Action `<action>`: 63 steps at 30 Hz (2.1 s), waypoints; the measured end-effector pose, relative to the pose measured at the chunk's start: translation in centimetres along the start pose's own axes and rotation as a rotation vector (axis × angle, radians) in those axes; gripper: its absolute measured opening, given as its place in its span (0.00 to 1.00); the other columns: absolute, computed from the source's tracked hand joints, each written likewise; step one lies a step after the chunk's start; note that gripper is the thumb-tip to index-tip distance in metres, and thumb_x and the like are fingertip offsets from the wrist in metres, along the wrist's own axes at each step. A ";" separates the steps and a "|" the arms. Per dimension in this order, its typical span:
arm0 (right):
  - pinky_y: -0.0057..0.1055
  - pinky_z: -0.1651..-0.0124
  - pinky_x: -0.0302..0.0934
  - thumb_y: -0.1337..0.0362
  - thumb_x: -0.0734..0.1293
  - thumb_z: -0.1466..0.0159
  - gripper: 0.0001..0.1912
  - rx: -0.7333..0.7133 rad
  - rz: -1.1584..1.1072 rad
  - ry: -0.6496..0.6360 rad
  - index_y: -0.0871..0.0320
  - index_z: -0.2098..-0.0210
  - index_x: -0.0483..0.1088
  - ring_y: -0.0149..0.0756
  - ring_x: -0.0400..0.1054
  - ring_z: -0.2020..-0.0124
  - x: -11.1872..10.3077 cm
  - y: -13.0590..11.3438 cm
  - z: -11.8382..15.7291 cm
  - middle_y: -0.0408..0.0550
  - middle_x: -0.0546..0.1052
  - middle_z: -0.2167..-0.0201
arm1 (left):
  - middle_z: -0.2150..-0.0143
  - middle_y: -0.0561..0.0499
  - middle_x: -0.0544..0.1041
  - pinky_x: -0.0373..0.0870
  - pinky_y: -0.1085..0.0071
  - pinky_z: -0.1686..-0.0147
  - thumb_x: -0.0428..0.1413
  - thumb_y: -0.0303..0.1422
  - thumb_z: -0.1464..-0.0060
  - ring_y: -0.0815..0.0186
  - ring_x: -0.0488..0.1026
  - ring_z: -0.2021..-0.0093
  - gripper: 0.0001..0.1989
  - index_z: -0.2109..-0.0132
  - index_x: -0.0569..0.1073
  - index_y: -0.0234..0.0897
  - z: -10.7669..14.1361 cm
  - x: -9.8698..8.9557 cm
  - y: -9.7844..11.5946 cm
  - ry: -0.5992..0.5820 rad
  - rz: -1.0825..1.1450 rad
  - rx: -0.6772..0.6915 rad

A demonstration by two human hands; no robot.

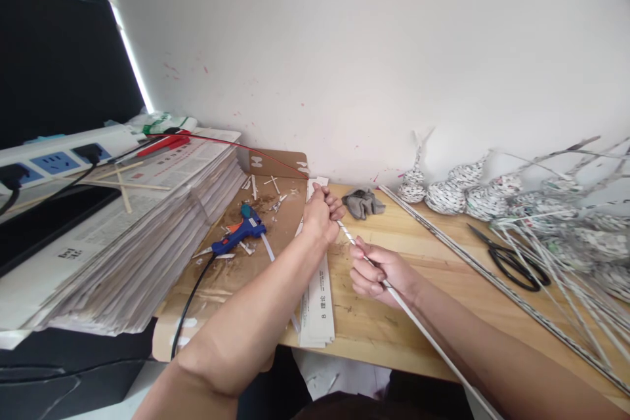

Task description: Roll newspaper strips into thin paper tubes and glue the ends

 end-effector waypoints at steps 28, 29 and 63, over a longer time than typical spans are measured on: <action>0.26 0.79 0.49 0.50 0.60 0.37 0.17 -0.160 0.303 0.208 0.58 0.71 0.63 0.26 0.53 0.86 -0.8 -1.2 -0.8 0.35 0.60 0.88 | 0.82 0.60 0.50 0.40 0.80 0.88 0.45 0.45 0.41 0.77 0.47 0.86 0.19 0.73 0.59 0.36 0.1 0.2 0.4 0.008 -0.020 0.037; 0.26 0.80 0.50 0.50 0.59 0.36 0.17 -0.136 0.229 0.162 0.57 0.72 0.62 0.26 0.51 0.87 -0.6 -0.9 -0.9 0.34 0.56 0.89 | 0.82 0.60 0.49 0.40 0.80 0.88 0.45 0.44 0.40 0.77 0.46 0.86 0.18 0.73 0.59 0.36 0.1 0.2 0.3 0.009 -0.017 0.031; 0.28 0.79 0.50 0.48 0.56 0.36 0.19 -0.019 0.008 0.022 0.55 0.74 0.58 0.28 0.49 0.88 0.2 -0.7 -2.2 0.33 0.52 0.91 | 0.82 0.60 0.50 0.40 0.80 0.88 0.47 0.44 0.42 0.77 0.47 0.86 0.18 0.73 0.59 0.36 0.2 0.1 0.0 0.031 -0.021 0.010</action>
Point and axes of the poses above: each hand's wrist, its own z-axis away from the middle knuckle, its own x-axis out of the palm, y = z × x, the point moved 5 cm from there along -z, towards the middle knuckle
